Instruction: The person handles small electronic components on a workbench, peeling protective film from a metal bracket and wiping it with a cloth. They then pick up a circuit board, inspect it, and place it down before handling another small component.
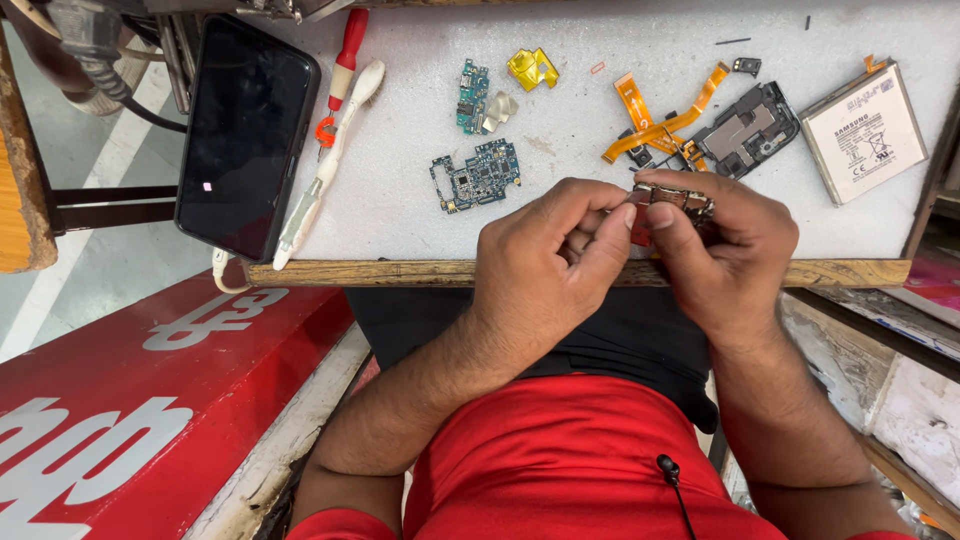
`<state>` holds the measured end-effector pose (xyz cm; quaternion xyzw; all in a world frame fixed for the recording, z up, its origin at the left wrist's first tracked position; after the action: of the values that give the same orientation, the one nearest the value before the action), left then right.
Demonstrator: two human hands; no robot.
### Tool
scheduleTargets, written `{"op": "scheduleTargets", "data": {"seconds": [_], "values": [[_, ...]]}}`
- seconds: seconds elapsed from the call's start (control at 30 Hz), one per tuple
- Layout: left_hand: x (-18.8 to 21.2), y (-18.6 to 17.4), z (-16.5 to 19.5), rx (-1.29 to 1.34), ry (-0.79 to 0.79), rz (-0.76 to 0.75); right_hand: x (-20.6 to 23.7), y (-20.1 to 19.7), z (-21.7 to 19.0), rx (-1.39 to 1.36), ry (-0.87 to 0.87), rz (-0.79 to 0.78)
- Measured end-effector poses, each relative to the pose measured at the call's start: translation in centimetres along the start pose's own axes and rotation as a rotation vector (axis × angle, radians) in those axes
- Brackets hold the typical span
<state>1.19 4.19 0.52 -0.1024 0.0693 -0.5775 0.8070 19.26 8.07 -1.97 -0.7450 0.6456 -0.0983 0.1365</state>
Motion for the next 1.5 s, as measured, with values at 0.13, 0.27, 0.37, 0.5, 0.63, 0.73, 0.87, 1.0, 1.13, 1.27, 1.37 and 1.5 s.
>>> {"op": "scheduleTargets", "data": {"seconds": [0.13,0.27,0.37,0.5,0.63,0.73,0.87,1.0,1.13,1.27,1.37,1.5], "values": [[0.4,-0.6,1.4,-0.308,0.407,0.151,0.1,0.7,-1.1,0.080,-0.153,0.015],[0.4,-0.5,1.8,-0.502,0.562,0.105,0.1,0.9,-1.6,0.181,-0.178,0.019],[0.3,-0.5,1.8,-0.490,0.558,0.065,0.0,0.7,-1.4,0.096,-0.101,0.005],[-0.3,-0.9,1.4,-0.308,0.463,0.037,0.0,0.2,-1.1,0.018,-0.086,-0.023],[-1.1,-1.0,0.9,-0.167,0.335,-0.046,0.0,-0.3,-0.4,-0.041,-0.049,-0.036],[-1.6,-1.0,0.7,-0.073,0.230,-0.116,0.0,-0.7,0.2,-0.071,-0.041,-0.044],[-2.0,-0.8,0.2,-0.015,0.075,-0.231,0.0,-0.9,1.0,-0.224,0.014,-0.070],[-2.0,-0.7,-0.6,0.136,-0.050,-0.323,0.0,-0.9,1.7,-0.520,0.168,-0.129],[-1.9,-0.6,-1.1,0.294,-0.076,-0.356,0.0,-0.8,1.8,-0.557,0.163,-0.163],[-1.7,-1.0,-0.8,0.238,0.021,-0.304,0.0,-0.7,2.0,-0.662,0.215,-0.176],[-1.3,-1.9,0.1,0.113,0.178,-0.198,-0.1,-0.7,2.0,-0.663,0.214,-0.185],[-0.9,-3.0,1.2,-0.022,0.203,-0.108,-0.1,-0.6,1.9,-0.597,0.233,-0.219]]}}
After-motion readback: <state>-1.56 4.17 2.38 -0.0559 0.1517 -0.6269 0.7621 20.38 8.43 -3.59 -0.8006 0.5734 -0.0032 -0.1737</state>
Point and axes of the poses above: each hand's wrist, its own x-axis away from the middle knuckle, its own y-axis out of the palm, z = x × y, the point moved 3 cm from there along -x, towards the middle knuckle, and after that the axes turned 9 degrees about z, right-handed, at the moved point
